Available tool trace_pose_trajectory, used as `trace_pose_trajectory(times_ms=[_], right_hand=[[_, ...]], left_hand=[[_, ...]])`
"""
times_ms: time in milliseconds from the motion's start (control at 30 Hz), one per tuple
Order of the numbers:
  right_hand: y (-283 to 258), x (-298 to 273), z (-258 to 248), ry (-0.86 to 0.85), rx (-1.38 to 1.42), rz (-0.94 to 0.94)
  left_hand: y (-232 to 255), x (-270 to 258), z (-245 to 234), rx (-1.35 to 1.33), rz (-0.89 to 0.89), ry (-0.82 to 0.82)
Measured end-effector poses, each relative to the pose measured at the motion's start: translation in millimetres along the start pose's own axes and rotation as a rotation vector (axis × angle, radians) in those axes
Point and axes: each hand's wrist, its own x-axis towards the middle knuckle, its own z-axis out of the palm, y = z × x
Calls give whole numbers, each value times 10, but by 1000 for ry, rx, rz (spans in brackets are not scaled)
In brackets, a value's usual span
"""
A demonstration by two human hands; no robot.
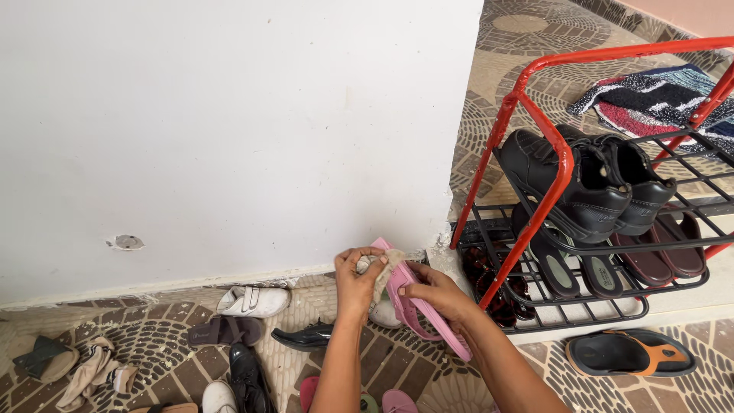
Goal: The person sits on the floor and wipes several pairs of shoes and sandals with a cloth. They handle a black patterned sandal, a pink slide, and a green slide, wiping the soles and uppers before placing them on a nearby red shoe rack.
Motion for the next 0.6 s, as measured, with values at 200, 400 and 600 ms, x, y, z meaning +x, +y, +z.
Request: trace_pose_trajectory(times_ms=[200, 400, 600], right_hand=[[-56, -74, -83, 32, 95, -58], [-264, -267, -225, -162, 43, -94], [-387, -379, -242, -173, 64, -38]], left_hand=[[535, -462, 214, 294, 207, -93], [458, -193, -68, 325, 354, 71], [460, -80, -354, 199, 7, 354]])
